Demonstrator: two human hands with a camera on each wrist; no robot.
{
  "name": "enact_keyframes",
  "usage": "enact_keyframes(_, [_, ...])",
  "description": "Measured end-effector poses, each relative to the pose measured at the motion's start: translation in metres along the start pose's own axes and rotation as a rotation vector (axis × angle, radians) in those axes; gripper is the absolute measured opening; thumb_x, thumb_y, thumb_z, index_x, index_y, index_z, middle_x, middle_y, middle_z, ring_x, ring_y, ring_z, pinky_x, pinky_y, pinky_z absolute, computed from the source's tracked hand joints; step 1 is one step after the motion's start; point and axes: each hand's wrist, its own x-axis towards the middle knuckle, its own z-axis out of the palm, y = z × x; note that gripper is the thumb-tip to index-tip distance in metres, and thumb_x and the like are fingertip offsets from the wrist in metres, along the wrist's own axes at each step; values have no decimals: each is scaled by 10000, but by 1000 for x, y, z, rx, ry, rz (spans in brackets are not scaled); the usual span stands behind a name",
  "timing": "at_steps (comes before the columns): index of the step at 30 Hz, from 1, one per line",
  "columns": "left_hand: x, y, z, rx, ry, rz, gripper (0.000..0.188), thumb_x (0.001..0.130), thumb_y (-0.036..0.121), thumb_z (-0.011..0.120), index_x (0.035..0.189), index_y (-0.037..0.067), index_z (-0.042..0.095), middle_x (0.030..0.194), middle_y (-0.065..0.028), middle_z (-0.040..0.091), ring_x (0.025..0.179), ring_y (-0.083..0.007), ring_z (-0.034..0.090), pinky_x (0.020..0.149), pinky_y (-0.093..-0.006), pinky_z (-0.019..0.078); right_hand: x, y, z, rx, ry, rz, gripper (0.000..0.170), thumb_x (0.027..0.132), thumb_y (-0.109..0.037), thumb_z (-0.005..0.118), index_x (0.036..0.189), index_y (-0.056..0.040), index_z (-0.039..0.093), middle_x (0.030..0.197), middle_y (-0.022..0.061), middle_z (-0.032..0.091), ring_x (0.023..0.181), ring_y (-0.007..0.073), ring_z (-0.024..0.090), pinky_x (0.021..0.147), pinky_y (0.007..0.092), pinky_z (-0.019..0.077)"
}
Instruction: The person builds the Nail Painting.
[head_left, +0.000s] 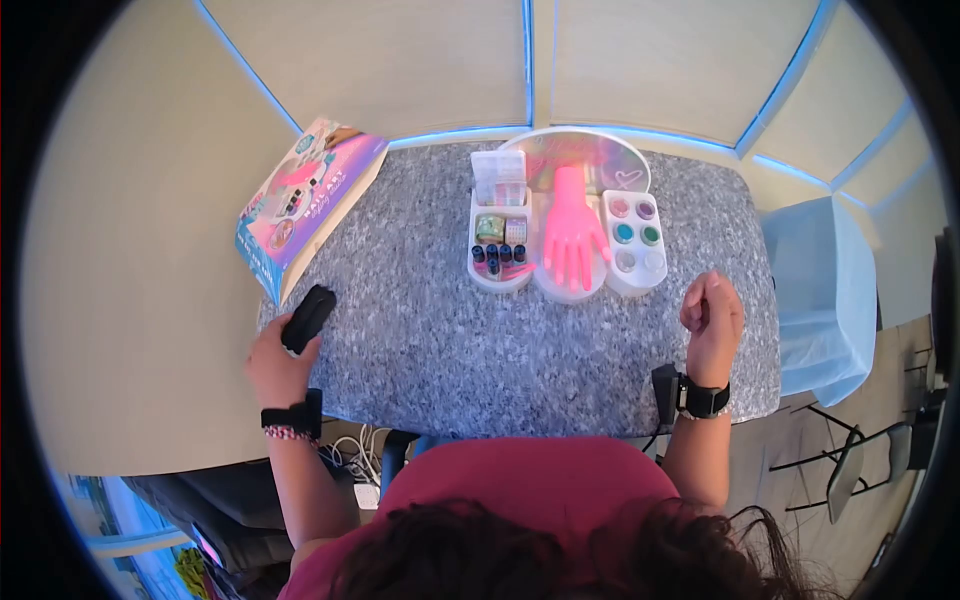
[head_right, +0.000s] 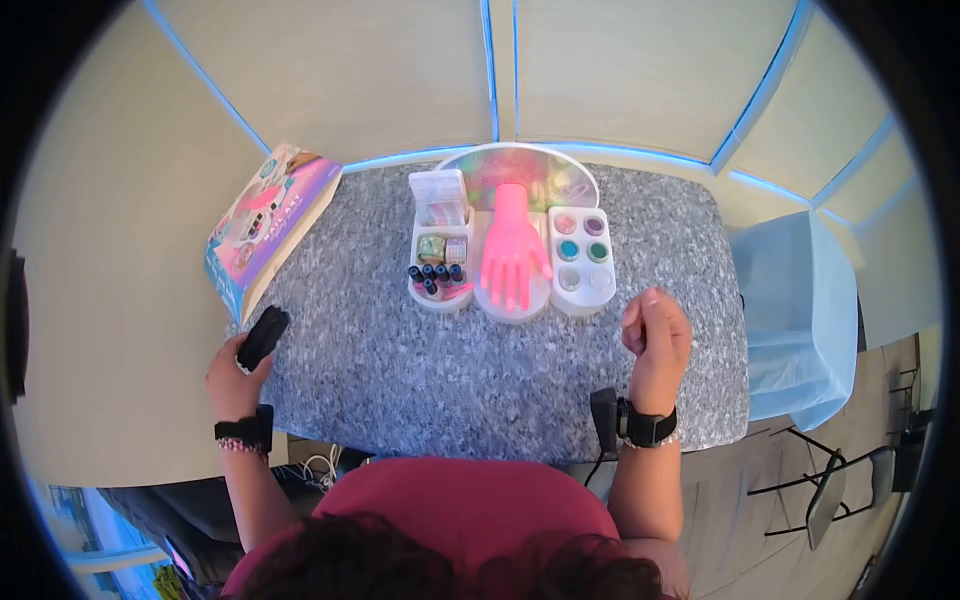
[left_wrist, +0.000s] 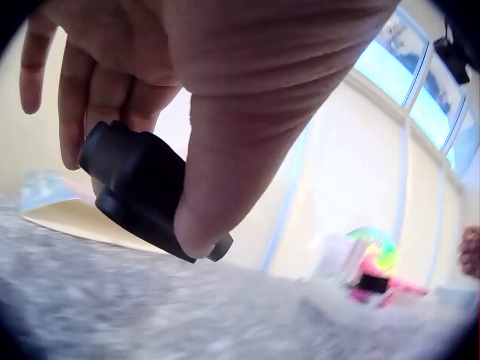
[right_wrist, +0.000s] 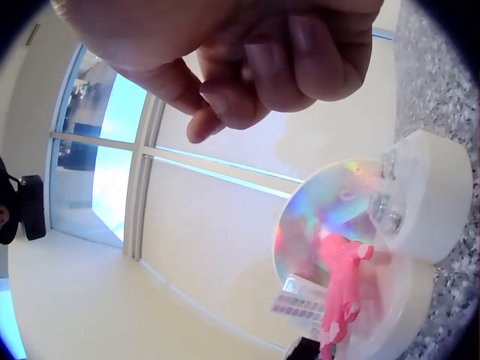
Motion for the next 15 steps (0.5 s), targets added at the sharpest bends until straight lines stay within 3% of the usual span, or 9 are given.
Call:
enact_keyframes(3, [-19,62,-42,-552,30,371,603,784,187,970,1329,64,741,1273,-141,774,1245,-291,717,1111,-434,511,-1,-24,11,-152,-182,-59,389,1139,-268,593,841,-44,705,733,-12,587,639,83,454,578,253,318])
enact_keyframes(5, [-29,109,-79,-742,-18,547,606,755,156,980,1302,45,744,1250,-127,769,1233,-280,706,1098,-408,516,-2,-64,43,-379,-477,-353,256,1064,-178,690,913,11,772,896,51,724,823,146,624,675,254,448])
enact_keyframes(6, [-33,127,-96,-819,-45,629,612,747,157,982,1300,44,744,1246,-120,763,1230,-279,698,1103,-412,510,-3,-77,51,-348,-541,-396,189,1012,-163,750,1019,21,787,1023,90,751,963,194,668,767,294,507])
enact_keyframes(7, [-35,142,-109,-840,-19,744,616,747,155,979,1307,51,745,1267,-116,757,1229,-287,692,1108,-421,507,-5,-90,58,-318,-604,-437,245,959,-149,810,1126,31,803,1150,129,778,1103,241,711,859,335,567])
enact_keyframes(8, [-37,153,-121,-864,5,860,621,746,154,977,1314,57,746,1289,-111,751,1228,-295,687,1113,-430,505,-8,-103,70,-249,-642,-479,472,948,-274,840,1278,45,727,1284,216,719,1129,269,711,900,351,585])
enact_keyframes(10, [-36,167,-147,-781,65,1144,917,710,277,1024,1450,-88,626,1421,-159,674,1326,-284,651,1169,-412,476,-11,-133,85,-209,-751,-590,936,861,-462,932,1540,52,540,1462,345,626,1222,327,702,984,383,602])
enact_keyframes(12, [-43,176,-157,-930,14,1111,1042,698,320,1037,1504,-123,548,1438,-176,667,1341,-299,651,1171,-423,494,0,-147,81,-146,-851,-732,1410,682,-614,1026,1707,43,316,1532,429,552,1380,404,652,1066,401,592])
enact_keyframes(14, [-48,184,-161,-1189,-55,1043,1299,675,407,1064,1612,-191,392,1473,-210,652,1371,-328,650,1176,-445,528,-42,-153,102,-201,-281,-676,1392,726,-612,1007,1726,27,279,1558,443,520,1405,419,639,1094,408,584])
enact_keyframes(15, [-99,147,-173,-1196,-75,1038,1299,675,407,1064,1612,-191,392,1473,-210,652,1371,-328,650,1176,-445,528,-42,-149,99,-138,-278,-736,1322,799,-602,963,1742,-3,256,1602,457,453,1438,432,613,1142,467,555])
